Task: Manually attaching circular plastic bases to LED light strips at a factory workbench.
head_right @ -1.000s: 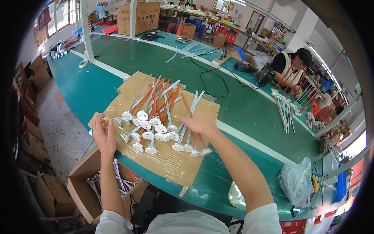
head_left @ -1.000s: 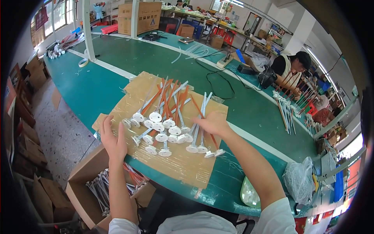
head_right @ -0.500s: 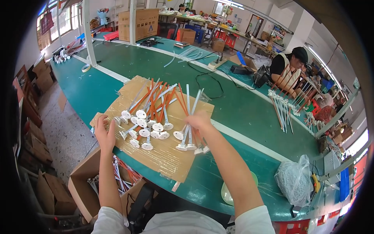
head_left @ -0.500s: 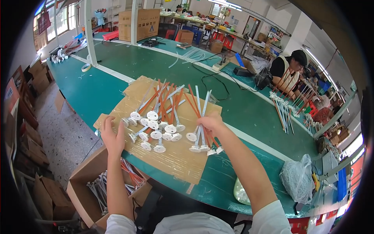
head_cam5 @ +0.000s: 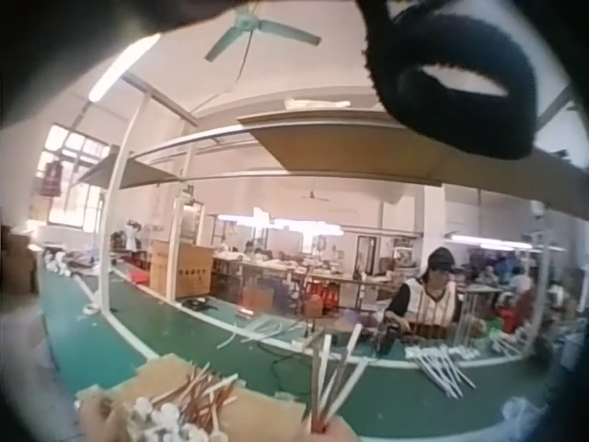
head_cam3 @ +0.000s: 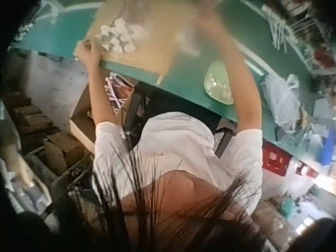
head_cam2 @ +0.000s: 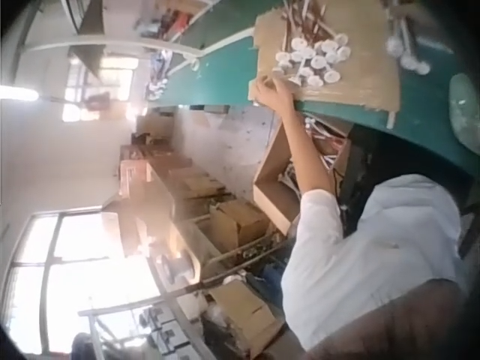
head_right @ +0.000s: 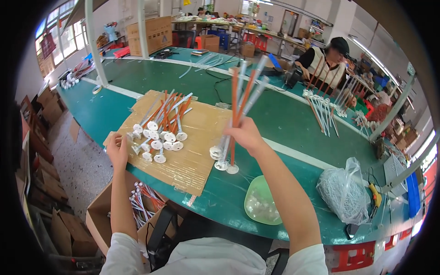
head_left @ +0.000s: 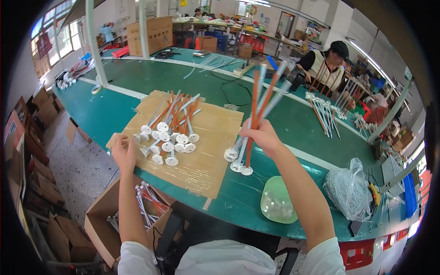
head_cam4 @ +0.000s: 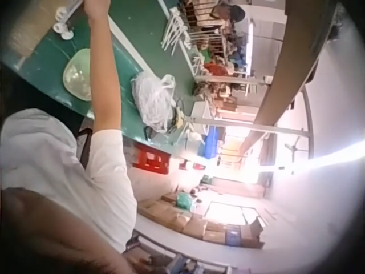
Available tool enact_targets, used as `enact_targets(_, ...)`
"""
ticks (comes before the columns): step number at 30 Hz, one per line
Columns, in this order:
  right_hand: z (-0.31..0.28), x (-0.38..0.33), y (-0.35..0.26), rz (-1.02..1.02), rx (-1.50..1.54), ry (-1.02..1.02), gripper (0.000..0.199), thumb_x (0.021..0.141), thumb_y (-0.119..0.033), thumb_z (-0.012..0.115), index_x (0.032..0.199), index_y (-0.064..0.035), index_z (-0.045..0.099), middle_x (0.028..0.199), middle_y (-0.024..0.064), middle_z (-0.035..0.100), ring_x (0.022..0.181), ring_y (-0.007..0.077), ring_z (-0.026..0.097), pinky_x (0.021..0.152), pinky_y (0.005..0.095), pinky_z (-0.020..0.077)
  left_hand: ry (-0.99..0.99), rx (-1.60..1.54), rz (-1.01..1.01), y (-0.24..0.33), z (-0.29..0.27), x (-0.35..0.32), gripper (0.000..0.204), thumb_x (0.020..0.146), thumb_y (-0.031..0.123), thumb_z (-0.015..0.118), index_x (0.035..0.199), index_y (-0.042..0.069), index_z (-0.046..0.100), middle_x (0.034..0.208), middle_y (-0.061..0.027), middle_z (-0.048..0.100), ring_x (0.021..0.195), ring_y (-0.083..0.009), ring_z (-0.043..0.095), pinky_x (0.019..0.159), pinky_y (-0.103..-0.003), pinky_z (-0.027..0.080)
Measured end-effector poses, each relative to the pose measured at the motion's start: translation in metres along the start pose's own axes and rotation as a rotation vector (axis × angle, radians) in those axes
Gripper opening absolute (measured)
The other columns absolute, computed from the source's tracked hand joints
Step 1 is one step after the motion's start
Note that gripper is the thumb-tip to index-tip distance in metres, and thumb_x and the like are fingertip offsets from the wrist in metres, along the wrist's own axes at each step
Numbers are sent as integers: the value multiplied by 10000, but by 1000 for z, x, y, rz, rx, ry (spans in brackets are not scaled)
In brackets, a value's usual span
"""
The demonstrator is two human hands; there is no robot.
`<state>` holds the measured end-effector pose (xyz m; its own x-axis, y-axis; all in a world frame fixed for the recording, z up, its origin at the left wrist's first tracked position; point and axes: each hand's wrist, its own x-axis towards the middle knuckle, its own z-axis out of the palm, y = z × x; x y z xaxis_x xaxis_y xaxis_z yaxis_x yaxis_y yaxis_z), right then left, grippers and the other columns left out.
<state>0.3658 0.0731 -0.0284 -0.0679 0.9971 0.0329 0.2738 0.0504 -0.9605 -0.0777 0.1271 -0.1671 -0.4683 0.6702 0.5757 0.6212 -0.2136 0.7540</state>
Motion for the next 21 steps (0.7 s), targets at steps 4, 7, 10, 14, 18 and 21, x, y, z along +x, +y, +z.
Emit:
enact_targets(4, 6, -15, -2, -166, 121, -42, 84, 881, -51, 657, 886, -54, 573, 852, 63, 669, 862, 211, 672, 812, 365, 522, 121, -43, -15, -5, 0, 0, 249, 825, 203, 743, 990, 29, 681, 885, -152, 671, 820, -276, 656, 741, -391, 518)
enact_targets(7, 17, -19, -8, -146, 289, -52, 94, 933, -115, 635, 901, -57, 568, 764, 46, 627, 744, 180, 647, 759, 352, 531, 125, -36, -12, -3, 0, 0, 215, 817, 184, 742, 951, 26, 685, 863, -146, 673, 800, -275, 662, 738, -387, 520)
enact_targets(10, 33, -12, -11, -75, 227, 55, 110, 968, -167, 613, 945, -63, 585, 668, 21, 560, 612, 143, 578, 686, 328, 533, 117, -14, -19, 1, 0, -1, 192, 815, 169, 736, 918, 16, 682, 848, -156, 681, 799, -277, 673, 729, -389, 524)
enact_targets(14, 60, 21, -12, -81, -20, 305, 133, 910, -187, 656, 905, -58, 628, 612, 13, 553, 536, 147, 545, 595, 340, 522, 48, -42, 7, 8, -2, -5, 189, 818, 165, 732, 898, 3, 677, 825, -167, 692, 783, -284, 687, 712, -395, 531)
enact_targets(18, 89, 64, -19, -147, -374, 412, 185, 810, -203, 713, 858, -27, 680, 701, 79, 674, 589, 199, 637, 619, 365, 537, 51, -77, 38, 18, -7, -4, 172, 840, 146, 721, 879, -14, 671, 778, -166, 697, 701, -276, 695, 649, -376, 538)
enact_targets(21, 120, 101, -28, 28, -492, 245, 250, 729, -229, 747, 845, -9, 720, 814, 145, 738, 717, 239, 719, 678, 368, 555, 62, -87, 54, 24, -9, -3, 131, 862, 104, 712, 880, -23, 682, 747, -98, 685, 636, -150, 655, 605, -290, 519)
